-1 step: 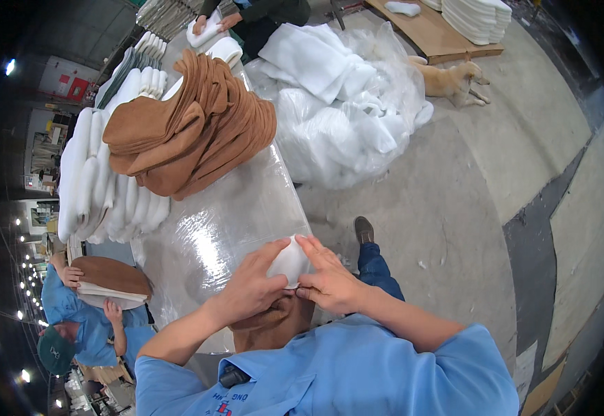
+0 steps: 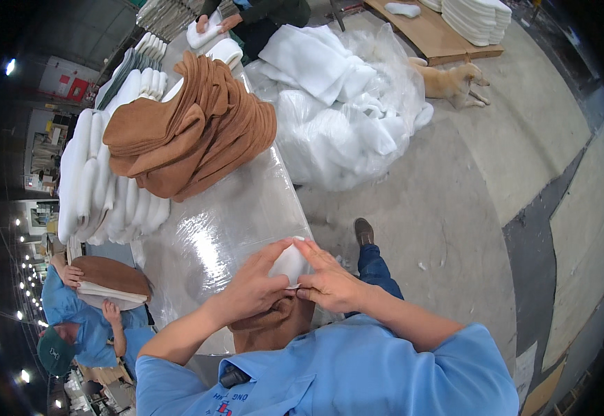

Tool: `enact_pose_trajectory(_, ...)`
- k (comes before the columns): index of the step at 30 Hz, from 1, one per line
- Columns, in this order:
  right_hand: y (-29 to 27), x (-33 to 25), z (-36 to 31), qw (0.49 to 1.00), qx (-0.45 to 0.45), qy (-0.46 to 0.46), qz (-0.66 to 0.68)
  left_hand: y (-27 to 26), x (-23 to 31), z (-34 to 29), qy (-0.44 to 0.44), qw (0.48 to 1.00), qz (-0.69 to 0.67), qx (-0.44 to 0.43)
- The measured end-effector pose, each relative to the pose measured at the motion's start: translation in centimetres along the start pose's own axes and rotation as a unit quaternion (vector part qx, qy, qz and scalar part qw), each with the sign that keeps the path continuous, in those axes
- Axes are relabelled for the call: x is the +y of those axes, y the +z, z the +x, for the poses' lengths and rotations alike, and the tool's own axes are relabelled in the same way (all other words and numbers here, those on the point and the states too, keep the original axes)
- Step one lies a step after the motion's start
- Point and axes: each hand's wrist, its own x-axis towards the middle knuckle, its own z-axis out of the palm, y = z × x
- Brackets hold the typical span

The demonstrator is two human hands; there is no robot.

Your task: The person inserts white foam inserts into brown fabric covers, aligns the edges, and secures them with a fastening mechanism. The person repeats this process for multiple cushion units, stacking the finished items on a nearby pallet.

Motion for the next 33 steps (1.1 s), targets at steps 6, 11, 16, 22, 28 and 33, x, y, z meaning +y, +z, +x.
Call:
enact_pose_trajectory(6, -0.3, 1.9, 1.9, 0.990, -0.008, 0.048, 0.130, 0.8, -3.0, 0.8, -0.047, 0.993, -0.097, -0.037)
enact_pose_trajectory(11, 0.2, 3.8, 3.4, 0.976, 0.097, 0.058, 0.187, 1.7, -4.8, 1.7, -0.151, 0.974, -0.160, -0.050)
enact_pose_trajectory(16, 0.5, 5.2, 4.5, 0.952, 0.094, 0.158, 0.243, 4.0, -8.2, 1.8, -0.214, 0.937, -0.275, -0.027)
enact_pose_trajectory(22, 0.9, 7.2, 5.5, 0.910, 0.077, 0.230, 0.336, 6.2, -10.4, 1.9, -0.292, 0.851, -0.436, -0.005)
enact_pose_trajectory(28, 1.2, 7.7, 6.9, 0.891, 0.070, 0.242, 0.378, 6.4, -11.6, 1.5, -0.322, 0.834, -0.448, 0.021)
enact_pose_trajectory(33, 2.1, 8.2, 7.6, 0.867, 0.101, 0.247, 0.421, 7.0, -13.7, 1.6, -0.365, 0.777, -0.512, 0.016)
